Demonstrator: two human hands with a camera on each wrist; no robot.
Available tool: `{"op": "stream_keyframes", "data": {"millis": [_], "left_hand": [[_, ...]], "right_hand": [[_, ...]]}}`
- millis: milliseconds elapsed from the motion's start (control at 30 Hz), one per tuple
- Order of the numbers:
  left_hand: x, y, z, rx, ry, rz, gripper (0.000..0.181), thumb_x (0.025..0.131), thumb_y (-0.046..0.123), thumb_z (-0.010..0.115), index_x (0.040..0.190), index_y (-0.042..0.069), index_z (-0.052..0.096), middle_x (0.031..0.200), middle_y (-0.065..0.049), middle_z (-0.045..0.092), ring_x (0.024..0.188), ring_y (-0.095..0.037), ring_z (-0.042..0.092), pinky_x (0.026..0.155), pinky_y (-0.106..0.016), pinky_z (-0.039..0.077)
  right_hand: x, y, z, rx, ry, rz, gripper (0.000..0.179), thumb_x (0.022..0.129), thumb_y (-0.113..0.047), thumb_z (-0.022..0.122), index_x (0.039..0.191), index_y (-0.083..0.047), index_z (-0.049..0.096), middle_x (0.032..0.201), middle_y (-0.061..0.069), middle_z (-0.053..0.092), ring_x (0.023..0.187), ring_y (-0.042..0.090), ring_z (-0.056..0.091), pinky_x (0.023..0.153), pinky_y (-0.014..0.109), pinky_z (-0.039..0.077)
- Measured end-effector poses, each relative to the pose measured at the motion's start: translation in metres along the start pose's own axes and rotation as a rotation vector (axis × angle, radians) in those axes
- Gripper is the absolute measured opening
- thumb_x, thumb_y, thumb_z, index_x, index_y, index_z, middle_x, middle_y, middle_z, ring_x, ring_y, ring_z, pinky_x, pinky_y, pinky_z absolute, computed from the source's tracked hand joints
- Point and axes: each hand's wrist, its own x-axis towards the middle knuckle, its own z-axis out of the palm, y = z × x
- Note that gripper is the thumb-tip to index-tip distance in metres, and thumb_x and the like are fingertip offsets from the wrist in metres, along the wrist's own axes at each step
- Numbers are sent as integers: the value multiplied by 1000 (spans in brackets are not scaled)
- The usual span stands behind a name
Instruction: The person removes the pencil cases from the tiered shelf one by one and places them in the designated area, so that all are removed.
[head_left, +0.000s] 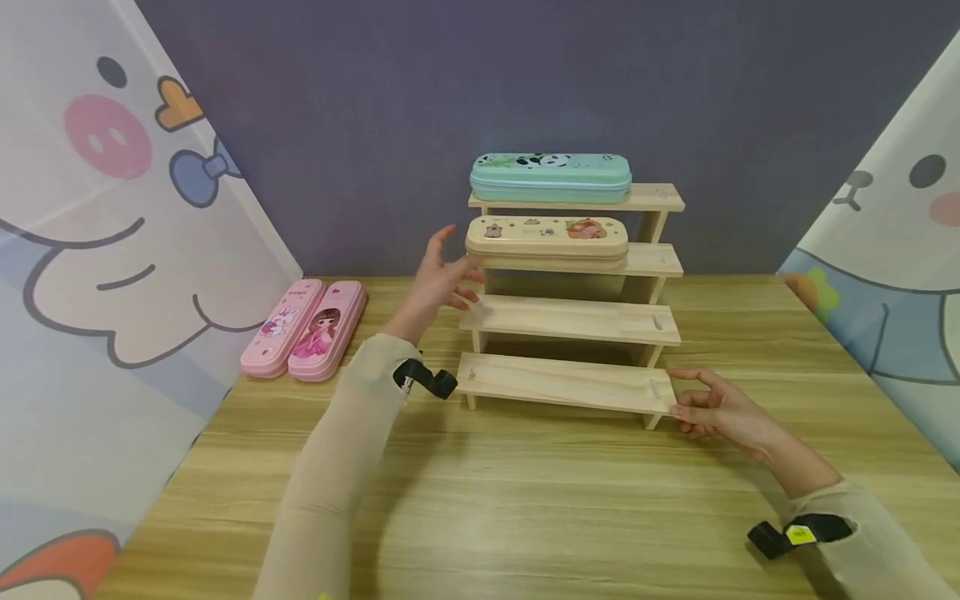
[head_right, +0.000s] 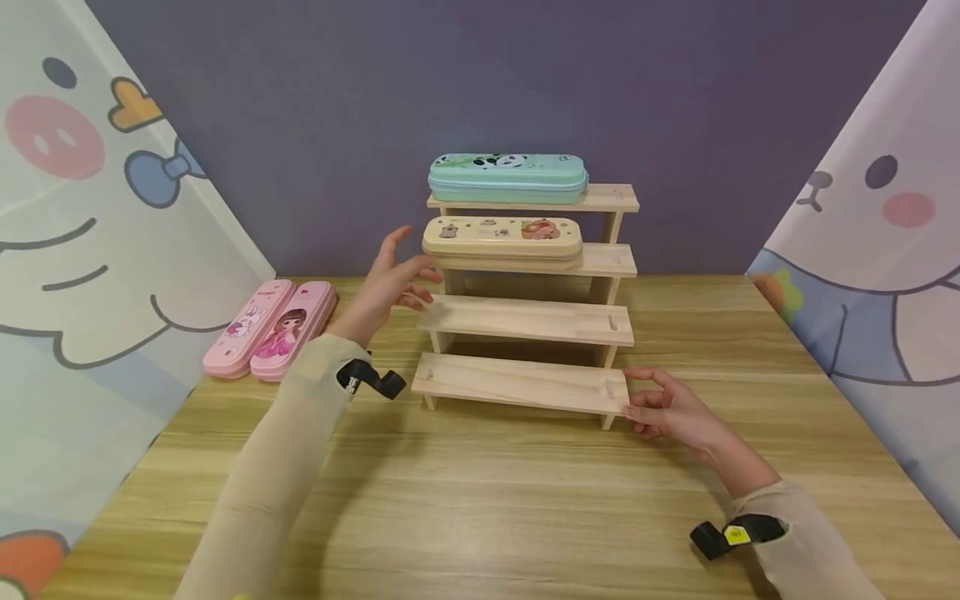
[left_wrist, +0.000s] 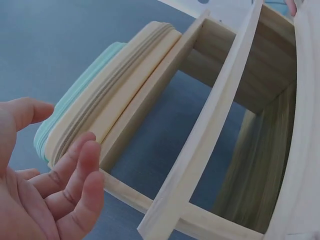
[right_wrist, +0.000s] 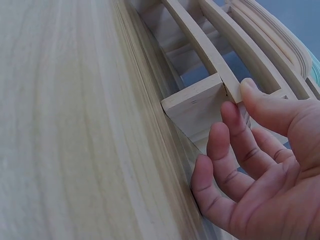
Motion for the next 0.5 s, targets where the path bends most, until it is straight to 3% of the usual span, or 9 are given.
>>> {"op": "stream_keyframes", "data": {"millis": [233, 500], "left_hand": [[12, 2, 7, 27, -16, -29, 93, 93, 26, 72, 159, 30, 7, 105, -23, 70, 54, -22, 66, 46, -32, 55], [23, 2, 6, 61, -97, -34, 95, 92, 33, 73, 160, 33, 5, 105, -21, 72, 61, -26, 69, 52, -36, 57]], "right_hand": [[0, 1, 1, 2, 3, -5, 51, 99, 3, 55, 134, -33, 46, 93, 1, 66, 73, 14, 64, 64, 28, 58], [-1, 0, 1, -6, 8, -7, 51, 99, 3, 55, 134, -32, 46, 94, 1, 66, 74, 14, 64, 65, 29, 58]]}}
